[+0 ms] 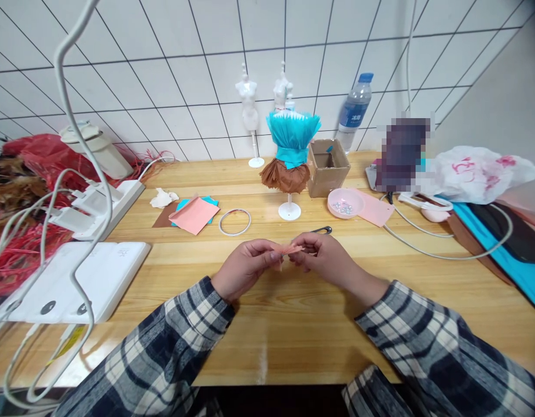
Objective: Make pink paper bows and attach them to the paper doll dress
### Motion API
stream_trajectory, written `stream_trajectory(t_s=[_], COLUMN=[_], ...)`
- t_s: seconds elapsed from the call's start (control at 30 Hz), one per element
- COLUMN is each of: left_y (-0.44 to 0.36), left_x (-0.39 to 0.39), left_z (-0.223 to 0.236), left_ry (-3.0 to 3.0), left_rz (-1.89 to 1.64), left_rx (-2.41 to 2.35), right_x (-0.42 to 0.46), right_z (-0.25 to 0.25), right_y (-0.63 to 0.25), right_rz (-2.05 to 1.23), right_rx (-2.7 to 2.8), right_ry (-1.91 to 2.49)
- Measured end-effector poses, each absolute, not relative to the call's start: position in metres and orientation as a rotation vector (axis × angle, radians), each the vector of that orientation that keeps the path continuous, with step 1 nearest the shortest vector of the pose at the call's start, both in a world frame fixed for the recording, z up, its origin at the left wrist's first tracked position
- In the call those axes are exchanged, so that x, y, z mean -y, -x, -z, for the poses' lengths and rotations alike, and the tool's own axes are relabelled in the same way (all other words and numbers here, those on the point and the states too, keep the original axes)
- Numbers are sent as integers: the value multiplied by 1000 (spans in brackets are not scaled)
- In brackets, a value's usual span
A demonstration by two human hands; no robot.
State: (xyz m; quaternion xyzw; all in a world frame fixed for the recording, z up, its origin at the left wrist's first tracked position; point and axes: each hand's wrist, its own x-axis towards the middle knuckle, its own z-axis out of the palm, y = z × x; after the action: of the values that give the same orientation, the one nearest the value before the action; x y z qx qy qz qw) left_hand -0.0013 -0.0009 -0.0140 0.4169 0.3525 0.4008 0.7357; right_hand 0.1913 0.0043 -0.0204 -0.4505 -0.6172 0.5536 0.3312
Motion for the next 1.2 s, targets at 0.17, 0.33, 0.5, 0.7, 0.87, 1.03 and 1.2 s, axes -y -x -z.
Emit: stream_trajectory(t_s=[0.17,0.33,0.5,0.7,0.87,1.03,1.2], left_y=[8,14,11,1,-1,3,1], left_x=[-1,-6,-6,-4,-3,-3,-2], left_z=[8,2,3,11,13,14,13], left_ry=[-1117,-1441,-1797,-999,-761,-759,-806], left_rz=[-765,-762,-840,-998,-966,-912,-927], left_rx=[-702,-797,-965,-1025,-816,-832,-862], right_x=[-2,-2,-9,-1,10,5,3], right_z=[20,20,18,8,3,6,8], right_y=[-195,-200,-205,-202,-186,-187,-188], right_rz=[-1037,-838,-804,-1403,-1434,-1426,-1429], right_rx=[1943,2028,1828,1360,1580,1573,1565], right_ry=[1065,1004,1202,1051,1130,1174,1195])
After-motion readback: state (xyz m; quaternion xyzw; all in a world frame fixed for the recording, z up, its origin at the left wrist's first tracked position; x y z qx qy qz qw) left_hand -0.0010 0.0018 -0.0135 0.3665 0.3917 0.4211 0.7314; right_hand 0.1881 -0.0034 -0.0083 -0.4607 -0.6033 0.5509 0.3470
